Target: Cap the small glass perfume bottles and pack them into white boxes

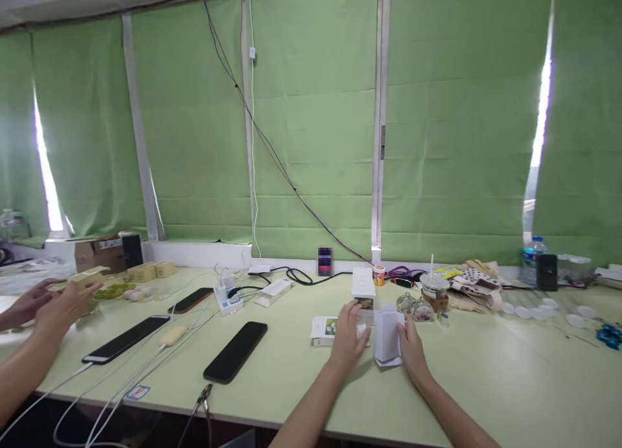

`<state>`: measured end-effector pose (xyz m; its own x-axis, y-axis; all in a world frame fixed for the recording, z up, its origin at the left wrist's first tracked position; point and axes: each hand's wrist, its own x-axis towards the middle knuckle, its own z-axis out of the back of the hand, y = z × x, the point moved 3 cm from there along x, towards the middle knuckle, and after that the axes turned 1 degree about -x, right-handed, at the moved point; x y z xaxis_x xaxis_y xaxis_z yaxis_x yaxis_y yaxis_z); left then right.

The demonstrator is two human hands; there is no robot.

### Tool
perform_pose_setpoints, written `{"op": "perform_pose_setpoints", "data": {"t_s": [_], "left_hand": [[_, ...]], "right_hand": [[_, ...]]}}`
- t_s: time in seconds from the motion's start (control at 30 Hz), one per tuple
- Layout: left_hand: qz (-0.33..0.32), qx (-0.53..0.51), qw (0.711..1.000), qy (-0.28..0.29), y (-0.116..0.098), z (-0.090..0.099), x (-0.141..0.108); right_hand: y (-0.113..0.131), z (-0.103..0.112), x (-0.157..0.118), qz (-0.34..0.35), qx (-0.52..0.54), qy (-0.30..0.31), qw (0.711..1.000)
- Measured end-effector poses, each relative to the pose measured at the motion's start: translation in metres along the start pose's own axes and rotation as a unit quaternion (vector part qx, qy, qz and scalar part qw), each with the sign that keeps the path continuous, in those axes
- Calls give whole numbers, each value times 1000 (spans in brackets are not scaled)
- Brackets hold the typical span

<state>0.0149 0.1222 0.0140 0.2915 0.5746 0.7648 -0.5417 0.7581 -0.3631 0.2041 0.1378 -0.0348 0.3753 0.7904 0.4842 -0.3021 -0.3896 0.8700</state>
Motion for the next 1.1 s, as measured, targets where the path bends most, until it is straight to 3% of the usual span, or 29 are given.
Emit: {"op": "perform_pose_setpoints", "data": {"t_s": [0.1, 0.2, 0.3, 0.4, 0.5, 0.77, 0.93, 1.1], "left_hand": [[14, 93, 995, -19, 13, 12, 6], [15, 150, 987, 53, 20, 15, 7], [56, 191, 972, 127, 23, 8, 1], [67, 228, 957, 169, 24, -5, -8], [48, 245, 953, 173, 20, -13, -12], [25, 186, 978, 95, 13, -5, 1], [74, 31, 997, 0, 17, 4, 2], [112, -137, 981, -82, 20, 10, 1]], "right_hand": [[-3, 9, 7, -8, -33, -63, 997], [3, 18, 11, 8, -57, -126, 990], [13, 20, 8, 88, -89, -169, 978], [22, 12, 0, 202, -125, -162, 958], [24, 3, -5, 246, -138, -132, 950], [21, 5, 1, 222, -139, -125, 957], [11, 4, 7, 184, -144, -106, 967], [7, 3, 8, 149, -134, -77, 977]]}}
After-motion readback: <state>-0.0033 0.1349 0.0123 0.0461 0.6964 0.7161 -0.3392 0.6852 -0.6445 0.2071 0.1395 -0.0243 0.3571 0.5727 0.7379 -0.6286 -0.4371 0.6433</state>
